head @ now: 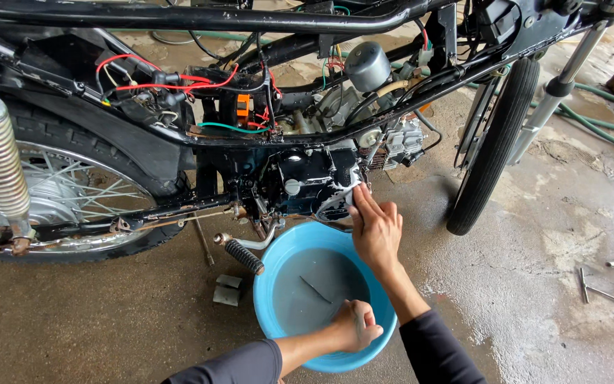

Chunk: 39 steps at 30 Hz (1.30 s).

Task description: The person retrieves a sanding block and walks to a motorcycle. They dip the block in a blue basin of water and scrub the motorcycle's engine casing and frame. The person repeatedly wets the block and scrubs the same area.

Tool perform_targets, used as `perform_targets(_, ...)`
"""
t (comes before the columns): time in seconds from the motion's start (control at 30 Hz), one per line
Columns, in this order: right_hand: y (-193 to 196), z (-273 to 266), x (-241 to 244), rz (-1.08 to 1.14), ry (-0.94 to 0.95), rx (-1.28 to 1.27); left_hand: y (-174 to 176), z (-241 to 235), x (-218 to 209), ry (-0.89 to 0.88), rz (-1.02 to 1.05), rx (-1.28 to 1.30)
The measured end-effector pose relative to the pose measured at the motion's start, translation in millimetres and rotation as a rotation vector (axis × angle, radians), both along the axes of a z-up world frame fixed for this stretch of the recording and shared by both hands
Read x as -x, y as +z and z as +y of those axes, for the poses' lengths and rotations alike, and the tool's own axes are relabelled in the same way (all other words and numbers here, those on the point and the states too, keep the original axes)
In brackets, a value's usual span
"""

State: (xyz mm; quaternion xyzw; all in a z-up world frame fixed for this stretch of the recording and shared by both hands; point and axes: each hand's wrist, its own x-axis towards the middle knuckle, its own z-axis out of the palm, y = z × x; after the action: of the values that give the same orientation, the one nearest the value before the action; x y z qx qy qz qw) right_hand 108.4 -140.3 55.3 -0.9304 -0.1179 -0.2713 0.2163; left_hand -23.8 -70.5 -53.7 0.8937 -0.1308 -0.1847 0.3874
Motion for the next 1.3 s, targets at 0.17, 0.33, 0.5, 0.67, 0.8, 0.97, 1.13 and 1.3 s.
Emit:
perform_targets(0.17,15.7,8.5,7.5,0.122,-0.036,-0.070,-8.5,10.9,-7.6,-0.011,0.006,-0.014)
perform_targets(0.33,26.1,10.5,-4.0,0.191,-0.080,-0.068,-33.1,19.7,-17.8,0.028,-0.052,0.040)
perform_targets(0.5,-0.5,-0.6,-7.0,0.038,-0.030,-0.005,-51.8,38.8,-22.6,-0.025,-0.023,-0.163)
perform_targets(0.67,2.5,0.4,4.3,-0.034,0.010,0.039,-33.3,76.4,-17.5,-0.180,0.189,-0.389)
perform_targets(0.8,6.1,-1.2,6.4,0.103,-0.029,-0.101,-46.7,87.3,-20.6,-0.304,0.290,-0.550)
perform_targets(0.97,19.6,-0.6,-0.3,0.156,0.010,-0.137,-59.8,86.6,-29.7,-0.364,0.335,-0.548)
perform_targets(1.13,-0.7,-9.1,-16.7,-0.118,0.056,0.025,-78.1,77.8,-38.5,-0.376,0.224,-0.528)
perform_targets(1.3,-3.3,-6.4,-7.1,-0.058,0.017,-0.041,-71.6,78.0,-37.1,-0.396,0.131,-0.549)
